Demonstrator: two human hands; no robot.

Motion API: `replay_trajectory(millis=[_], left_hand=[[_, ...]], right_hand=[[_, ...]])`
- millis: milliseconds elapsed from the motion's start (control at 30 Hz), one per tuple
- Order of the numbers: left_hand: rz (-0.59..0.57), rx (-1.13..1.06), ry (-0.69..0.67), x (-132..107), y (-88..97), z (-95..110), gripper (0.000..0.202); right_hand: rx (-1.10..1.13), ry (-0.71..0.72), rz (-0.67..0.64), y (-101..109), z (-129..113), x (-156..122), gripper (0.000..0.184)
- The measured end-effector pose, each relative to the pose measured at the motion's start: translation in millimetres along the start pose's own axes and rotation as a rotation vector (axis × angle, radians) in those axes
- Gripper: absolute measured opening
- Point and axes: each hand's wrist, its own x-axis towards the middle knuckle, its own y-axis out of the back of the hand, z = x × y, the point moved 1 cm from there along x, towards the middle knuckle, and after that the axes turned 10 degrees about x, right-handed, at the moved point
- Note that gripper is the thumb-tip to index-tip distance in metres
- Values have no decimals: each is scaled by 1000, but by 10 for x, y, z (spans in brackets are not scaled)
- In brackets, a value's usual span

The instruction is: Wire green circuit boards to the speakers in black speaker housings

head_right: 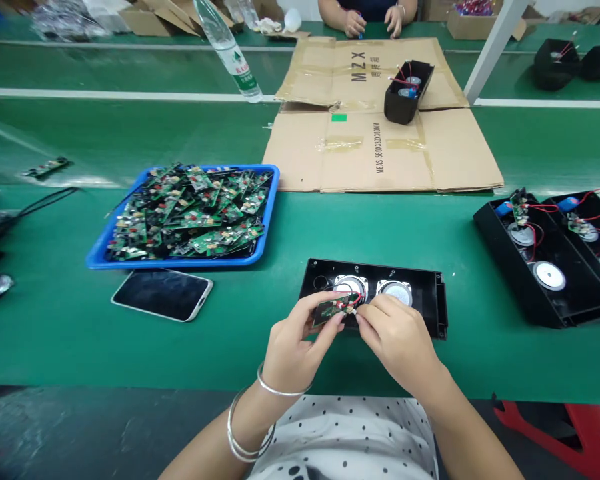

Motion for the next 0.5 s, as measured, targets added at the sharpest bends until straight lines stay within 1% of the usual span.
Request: replay_trajectory(millis=[167,267,333,500], left_hand=[[-8,-25,8,11,1,1,28],[-12,5,-2,13,0,2,27],[-19,46,-25,8,-5,3,26],[-10,107,-132,-7,-37,-3,23]], right_hand=[[25,-1,11,9,0,-6,21],[19,1,7,-2,3,-7,21],[0,9,4,-14,5,-4,22],[-83,64,17,-44,-1,5,25]])
